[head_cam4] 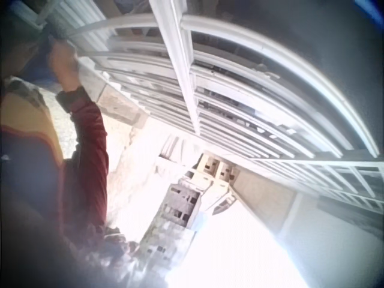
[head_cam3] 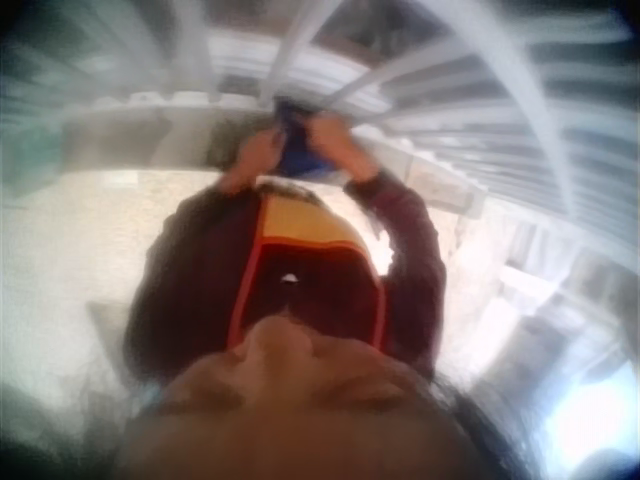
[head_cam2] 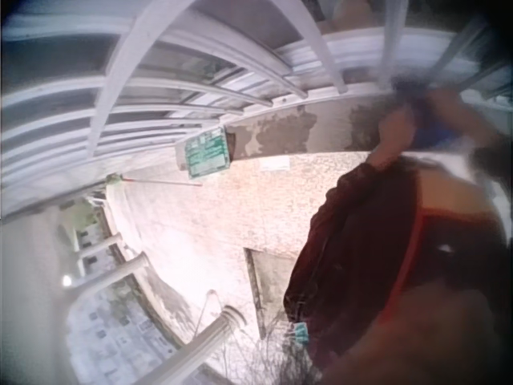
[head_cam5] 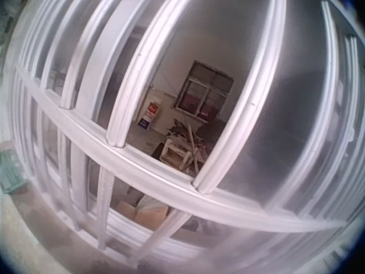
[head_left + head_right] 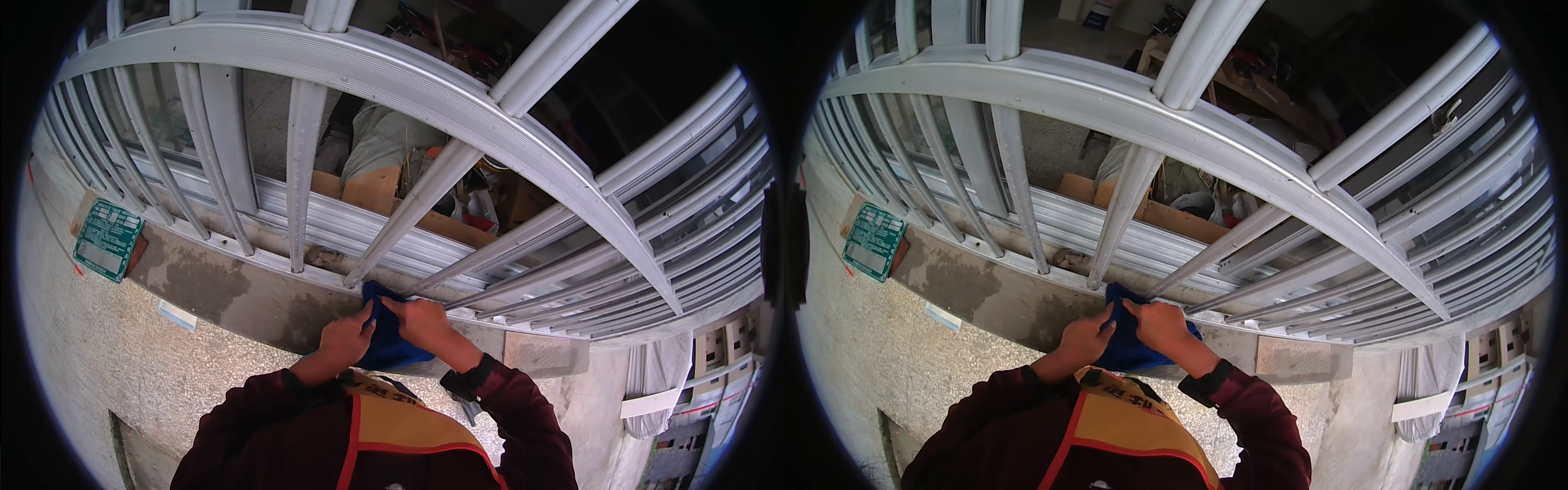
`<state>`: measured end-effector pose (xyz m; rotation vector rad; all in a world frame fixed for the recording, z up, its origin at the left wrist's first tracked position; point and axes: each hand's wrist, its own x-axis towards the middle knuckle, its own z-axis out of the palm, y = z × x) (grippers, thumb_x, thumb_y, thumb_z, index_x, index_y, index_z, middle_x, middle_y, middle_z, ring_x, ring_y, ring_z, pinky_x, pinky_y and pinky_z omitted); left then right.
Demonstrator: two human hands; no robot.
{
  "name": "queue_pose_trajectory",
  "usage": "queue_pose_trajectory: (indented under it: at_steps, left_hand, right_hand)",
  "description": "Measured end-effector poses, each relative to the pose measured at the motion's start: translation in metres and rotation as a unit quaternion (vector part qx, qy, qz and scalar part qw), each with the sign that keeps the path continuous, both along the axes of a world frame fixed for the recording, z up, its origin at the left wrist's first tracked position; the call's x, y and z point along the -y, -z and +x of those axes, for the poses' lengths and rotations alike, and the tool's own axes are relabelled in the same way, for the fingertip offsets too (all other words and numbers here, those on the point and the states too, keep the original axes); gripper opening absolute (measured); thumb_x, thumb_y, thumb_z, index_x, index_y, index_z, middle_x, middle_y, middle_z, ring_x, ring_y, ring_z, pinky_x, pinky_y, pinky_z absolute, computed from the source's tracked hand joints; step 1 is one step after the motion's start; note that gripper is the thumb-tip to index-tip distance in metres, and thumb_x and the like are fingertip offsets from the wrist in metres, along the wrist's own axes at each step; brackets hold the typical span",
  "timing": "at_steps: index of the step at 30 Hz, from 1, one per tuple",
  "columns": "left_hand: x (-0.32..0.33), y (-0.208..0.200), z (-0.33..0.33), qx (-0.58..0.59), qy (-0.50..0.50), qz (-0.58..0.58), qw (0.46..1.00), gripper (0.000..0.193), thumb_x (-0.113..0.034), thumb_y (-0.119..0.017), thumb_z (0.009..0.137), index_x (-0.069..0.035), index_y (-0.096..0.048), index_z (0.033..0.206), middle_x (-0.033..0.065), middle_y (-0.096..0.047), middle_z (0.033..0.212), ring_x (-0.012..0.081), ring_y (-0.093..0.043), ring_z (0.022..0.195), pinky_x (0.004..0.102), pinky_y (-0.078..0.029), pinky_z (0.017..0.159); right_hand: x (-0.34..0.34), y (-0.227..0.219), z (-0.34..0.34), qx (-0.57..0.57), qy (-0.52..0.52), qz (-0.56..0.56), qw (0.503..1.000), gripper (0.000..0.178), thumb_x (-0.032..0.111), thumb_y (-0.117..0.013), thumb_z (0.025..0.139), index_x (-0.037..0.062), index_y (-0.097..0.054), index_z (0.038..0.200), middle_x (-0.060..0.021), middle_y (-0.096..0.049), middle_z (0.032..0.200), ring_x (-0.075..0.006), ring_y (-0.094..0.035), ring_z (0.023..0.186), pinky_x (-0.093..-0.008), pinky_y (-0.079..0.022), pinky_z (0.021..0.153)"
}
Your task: The person wipes the exterior metal window grille with a blue cloth, moving methodically along horizontal and vertical bars. The person uses both hands to hold and maneuver the cloth around the grille structure.
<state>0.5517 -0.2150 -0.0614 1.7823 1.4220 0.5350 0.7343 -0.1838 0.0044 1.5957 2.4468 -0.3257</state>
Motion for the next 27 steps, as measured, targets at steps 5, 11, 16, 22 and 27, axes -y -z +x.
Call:
queue_pose_trajectory:
  at_steps: [5,11,16,22,27]
  left_hand:
    - [-0.005,0.002,-0.01,-0.005,-0.009,0.023,1.0,0.047,-0.033,-0.052,0.095,-0.018,-0.051,0.139,0.021,-0.068,0.09,0.0417,-0.066,0.084,0.0525,-0.052,0.075]
    - [0.0,0.007,0.008,0.03,0.01,0.035,0.999,0.047,-0.033,-0.053,0.095,-0.017,-0.051,0.139,0.0207,-0.068,0.091,0.0419,-0.065,0.085,0.0516,-0.052,0.075]
    - [-0.008,0.007,-0.014,0.004,-0.022,0.006,1.0,0.048,-0.034,-0.052,0.095,-0.018,-0.05,0.14,0.0208,-0.068,0.092,0.0419,-0.065,0.085,0.052,-0.052,0.077]
    - [-0.005,0.002,0.012,0.005,0.012,0.03,0.999,0.047,-0.032,-0.053,0.094,-0.018,-0.05,0.139,0.0207,-0.068,0.092,0.0417,-0.065,0.085,0.052,-0.052,0.076]
    - [-0.005,0.002,-0.021,-0.022,-0.056,0.01,0.998,0.047,-0.033,-0.052,0.095,-0.019,-0.05,0.139,0.0206,-0.068,0.09,0.0421,-0.065,0.083,0.0516,-0.052,0.076]
  right_hand:
    - [0.0,0.012,-0.013,-0.023,0.021,0.017,0.999,0.058,0.011,-0.056,0.079,0.0232,-0.055,0.136,-0.0152,-0.07,0.082,-0.0336,-0.069,0.076,-0.0468,-0.054,0.063]
    - [0.008,0.004,0.008,-0.009,0.013,0.019,1.0,0.055,0.012,-0.056,0.081,0.0243,-0.057,0.135,-0.015,-0.069,0.079,-0.0343,-0.068,0.073,-0.0478,-0.054,0.062]
    - [-0.003,0.022,-0.015,-0.052,0.022,0.047,0.997,0.057,0.013,-0.057,0.08,0.0262,-0.056,0.135,-0.0145,-0.069,0.077,-0.0345,-0.068,0.072,-0.0481,-0.053,0.062]
    - [0.004,0.014,0.014,-0.014,0.019,0.039,0.999,0.059,0.012,-0.056,0.079,0.0249,-0.055,0.137,-0.0159,-0.068,0.075,-0.0356,-0.067,0.069,-0.048,-0.053,0.061]
    - [-0.009,0.038,-0.01,-0.109,-0.028,0.102,0.988,0.06,0.012,-0.057,0.078,0.0258,-0.055,0.136,-0.0144,-0.066,0.068,-0.0366,-0.066,0.063,-0.0477,-0.053,0.057]
